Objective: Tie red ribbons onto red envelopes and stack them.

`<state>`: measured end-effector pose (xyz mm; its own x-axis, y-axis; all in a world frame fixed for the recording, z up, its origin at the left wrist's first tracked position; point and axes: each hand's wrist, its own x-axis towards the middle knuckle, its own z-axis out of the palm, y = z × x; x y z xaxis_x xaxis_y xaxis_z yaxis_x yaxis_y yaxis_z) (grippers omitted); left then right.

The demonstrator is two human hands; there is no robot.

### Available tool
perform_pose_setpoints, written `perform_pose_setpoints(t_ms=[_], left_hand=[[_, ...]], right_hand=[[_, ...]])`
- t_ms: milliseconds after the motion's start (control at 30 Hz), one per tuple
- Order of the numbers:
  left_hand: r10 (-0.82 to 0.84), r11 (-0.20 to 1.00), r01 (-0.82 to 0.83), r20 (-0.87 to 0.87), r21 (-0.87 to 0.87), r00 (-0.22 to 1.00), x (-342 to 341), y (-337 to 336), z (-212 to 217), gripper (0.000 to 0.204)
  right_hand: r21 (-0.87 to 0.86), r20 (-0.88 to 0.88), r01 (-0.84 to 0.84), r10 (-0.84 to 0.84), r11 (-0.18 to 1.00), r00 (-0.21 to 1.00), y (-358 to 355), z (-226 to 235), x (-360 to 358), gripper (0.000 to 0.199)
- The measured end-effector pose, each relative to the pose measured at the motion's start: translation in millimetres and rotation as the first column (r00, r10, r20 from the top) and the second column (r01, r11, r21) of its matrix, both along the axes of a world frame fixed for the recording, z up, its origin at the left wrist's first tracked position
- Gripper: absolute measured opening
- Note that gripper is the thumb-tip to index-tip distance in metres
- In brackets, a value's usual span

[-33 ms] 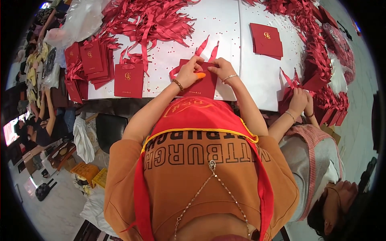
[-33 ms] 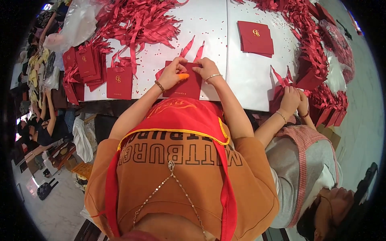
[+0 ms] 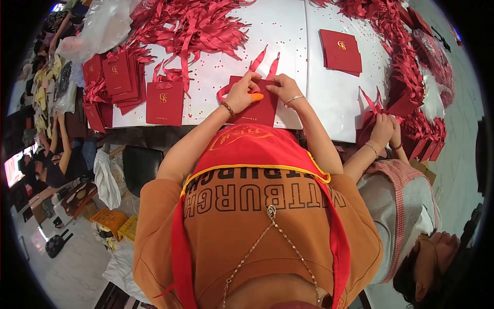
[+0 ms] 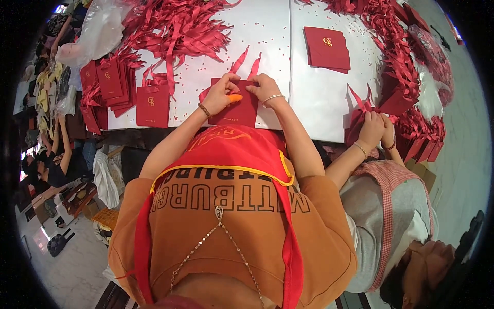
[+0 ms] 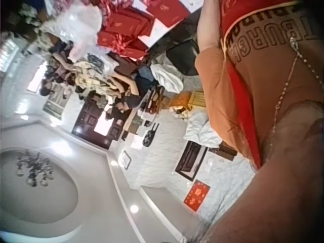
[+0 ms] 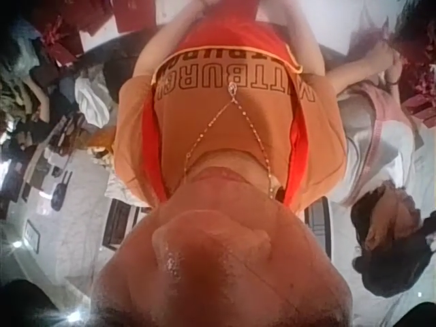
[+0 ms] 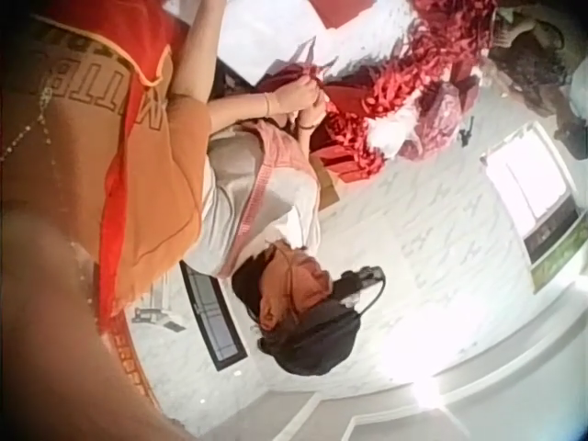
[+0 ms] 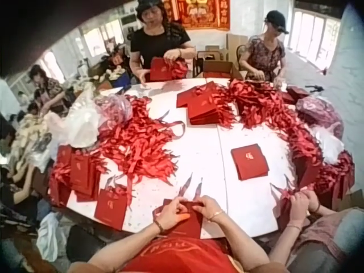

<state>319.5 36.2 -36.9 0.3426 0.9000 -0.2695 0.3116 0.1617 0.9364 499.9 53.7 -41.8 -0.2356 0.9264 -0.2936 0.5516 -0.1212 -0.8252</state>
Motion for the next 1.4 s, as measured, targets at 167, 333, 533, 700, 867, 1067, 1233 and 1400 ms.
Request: perform_pose_setpoints(t_ms=[167,333,533,700,867,1067,1233,1400], left_hand=[[-0.011,0.999,0.006,0.152,0.033,0.988,7,0,-4,0.047],[0.043,0.998,-0.040,0.062,-0.042,0.997,9,5,6,0.028],[0.090,0.925,-0.012,-0.188,0.380,0.978,9,-1,-4,0.019],[0.128,0.980,-0.079,-0.275,0.184,0.953,13,2,9,0.018],[0.152,0.923,0.003,-0.370,0.385,0.916,15,-1,2,0.015],[0.141,0.838,0.111,-0.409,0.534,0.901,19,-4,0,0.011],[0.136,0.856,0.079,-0.370,0.511,0.919,16,0,1,0.012],[0.117,0.895,0.063,-0.368,0.442,0.922,20,1,6,0.013]], right_hand=[[-0.066,-0.091,0.027,-0.033,0.997,0.995,0,-9,4,0.028],[-0.130,-0.181,0.030,-0.054,0.991,0.982,1,-13,6,0.028],[-0.106,-0.137,0.020,-0.035,0.994,0.990,0,-2,3,0.028],[-0.096,-0.093,0.027,-0.036,0.995,0.995,1,-1,3,0.028],[-0.115,-0.091,0.041,-0.052,0.992,0.995,0,5,0,0.028],[-0.048,-0.091,0.043,-0.048,0.998,0.995,-2,-1,0,0.027],[-0.044,-0.119,0.064,-0.069,0.997,0.990,-3,-5,-1,0.027],[-0.037,-0.122,0.069,-0.073,0.997,0.990,-4,-8,-1,0.027]])
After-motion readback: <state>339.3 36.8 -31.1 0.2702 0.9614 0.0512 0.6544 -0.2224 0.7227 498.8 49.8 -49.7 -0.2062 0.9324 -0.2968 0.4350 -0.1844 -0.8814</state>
